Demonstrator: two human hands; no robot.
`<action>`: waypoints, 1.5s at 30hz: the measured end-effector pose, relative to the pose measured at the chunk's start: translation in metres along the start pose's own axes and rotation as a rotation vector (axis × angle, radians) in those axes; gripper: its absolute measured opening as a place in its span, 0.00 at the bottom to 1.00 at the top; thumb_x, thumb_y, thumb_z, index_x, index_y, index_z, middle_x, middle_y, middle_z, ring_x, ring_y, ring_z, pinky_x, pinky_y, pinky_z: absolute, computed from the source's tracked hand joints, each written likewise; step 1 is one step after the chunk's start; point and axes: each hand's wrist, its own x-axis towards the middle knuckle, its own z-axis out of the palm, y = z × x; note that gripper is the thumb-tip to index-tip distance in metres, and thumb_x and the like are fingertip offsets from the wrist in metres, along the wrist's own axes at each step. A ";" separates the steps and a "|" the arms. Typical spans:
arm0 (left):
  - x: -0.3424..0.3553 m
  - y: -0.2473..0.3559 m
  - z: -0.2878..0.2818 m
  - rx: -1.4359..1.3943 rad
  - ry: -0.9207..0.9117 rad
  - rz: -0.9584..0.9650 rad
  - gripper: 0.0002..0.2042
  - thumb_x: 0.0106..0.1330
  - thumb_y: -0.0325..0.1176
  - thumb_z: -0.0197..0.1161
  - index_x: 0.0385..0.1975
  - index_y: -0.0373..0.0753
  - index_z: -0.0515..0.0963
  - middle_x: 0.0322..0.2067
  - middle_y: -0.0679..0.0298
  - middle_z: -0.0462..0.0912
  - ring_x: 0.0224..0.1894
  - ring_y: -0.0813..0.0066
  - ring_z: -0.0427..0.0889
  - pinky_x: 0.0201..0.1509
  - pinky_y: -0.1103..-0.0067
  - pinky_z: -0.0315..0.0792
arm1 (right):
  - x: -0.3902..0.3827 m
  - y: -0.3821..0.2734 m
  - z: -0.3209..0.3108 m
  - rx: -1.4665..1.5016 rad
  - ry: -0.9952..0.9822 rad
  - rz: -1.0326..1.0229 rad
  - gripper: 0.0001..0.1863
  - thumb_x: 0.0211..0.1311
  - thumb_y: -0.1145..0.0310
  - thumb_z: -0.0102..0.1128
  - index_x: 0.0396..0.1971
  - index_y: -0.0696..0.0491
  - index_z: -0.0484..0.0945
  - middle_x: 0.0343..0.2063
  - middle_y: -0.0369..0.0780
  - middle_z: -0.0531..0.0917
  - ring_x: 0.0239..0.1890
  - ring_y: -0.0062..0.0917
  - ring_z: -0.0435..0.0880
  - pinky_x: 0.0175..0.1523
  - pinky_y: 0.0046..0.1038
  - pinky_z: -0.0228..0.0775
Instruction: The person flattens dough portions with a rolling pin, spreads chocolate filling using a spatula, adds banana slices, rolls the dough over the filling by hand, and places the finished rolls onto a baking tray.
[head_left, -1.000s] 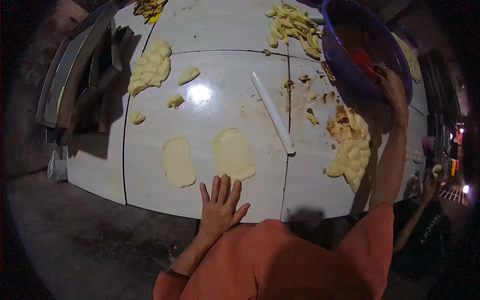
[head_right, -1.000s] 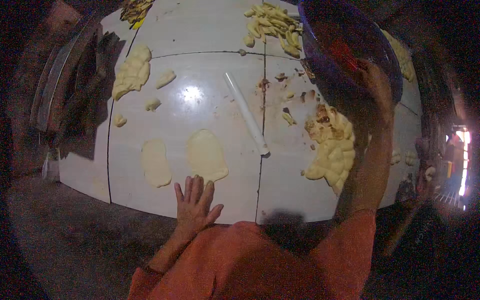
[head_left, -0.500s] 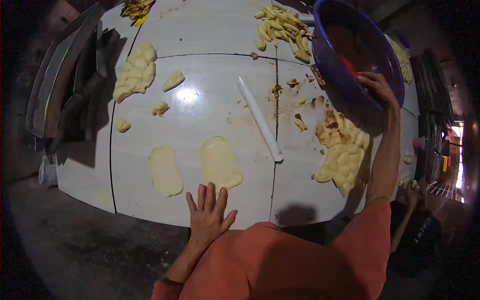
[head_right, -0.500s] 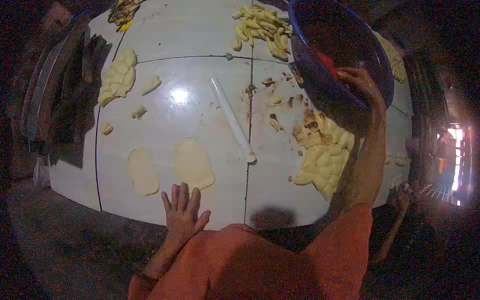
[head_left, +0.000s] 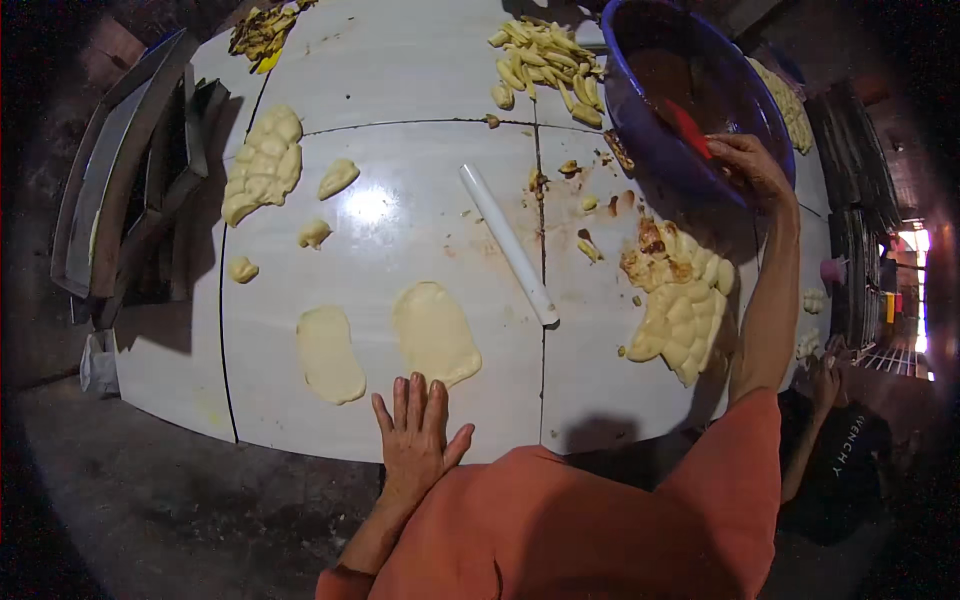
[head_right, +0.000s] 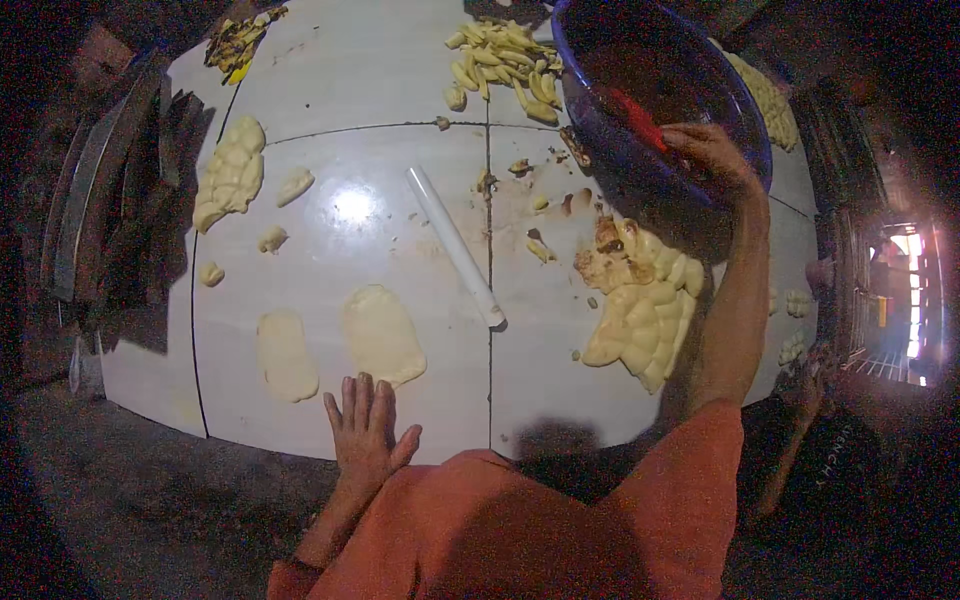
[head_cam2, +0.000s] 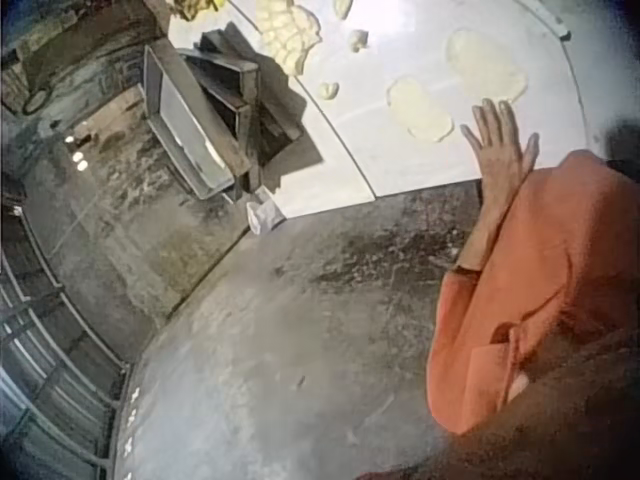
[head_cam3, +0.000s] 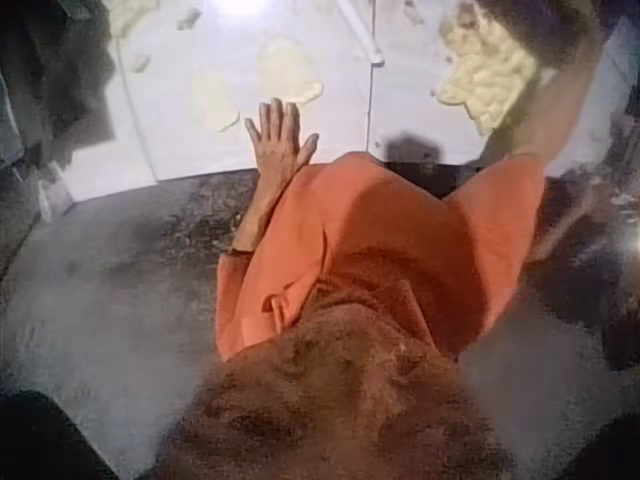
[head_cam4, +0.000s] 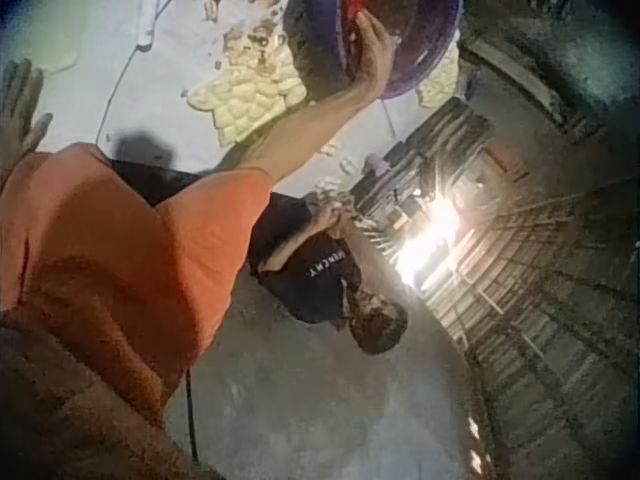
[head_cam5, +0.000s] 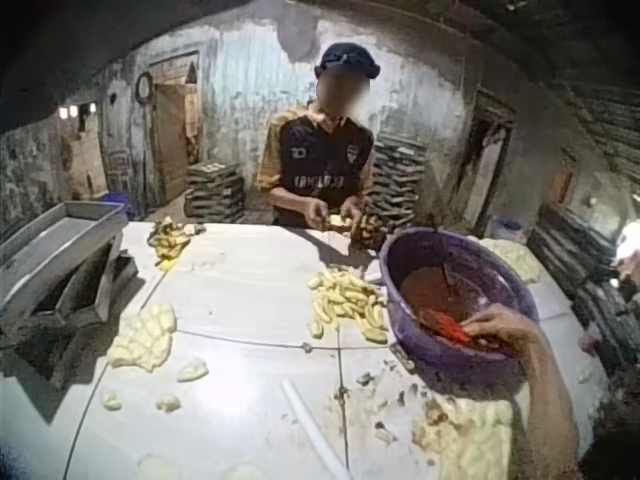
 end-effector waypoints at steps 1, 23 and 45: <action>-0.004 -0.001 -0.001 0.001 0.012 -0.023 0.41 0.66 0.58 0.65 0.72 0.37 0.64 0.74 0.40 0.58 0.78 0.38 0.50 0.75 0.34 0.37 | 0.002 -0.011 0.012 0.005 -0.017 -0.039 0.25 0.68 0.53 0.69 0.56 0.56 0.82 0.22 0.25 0.73 0.20 0.07 0.66 0.23 0.16 0.53; 0.000 0.000 -0.007 -0.079 0.168 0.015 0.35 0.66 0.55 0.66 0.68 0.40 0.70 0.69 0.47 0.66 0.72 0.44 0.63 0.72 0.38 0.52 | -0.177 -0.099 0.277 -0.574 -0.180 -0.736 0.12 0.60 0.64 0.71 0.44 0.48 0.88 0.25 0.38 0.84 0.26 0.34 0.85 0.31 0.33 0.75; 0.001 -0.002 -0.007 -0.090 0.201 0.023 0.33 0.67 0.54 0.64 0.67 0.39 0.72 0.66 0.50 0.71 0.70 0.49 0.66 0.74 0.41 0.52 | -0.213 -0.077 0.311 -0.593 0.123 -0.656 0.13 0.61 0.63 0.70 0.45 0.46 0.84 0.23 0.37 0.79 0.24 0.34 0.82 0.31 0.36 0.73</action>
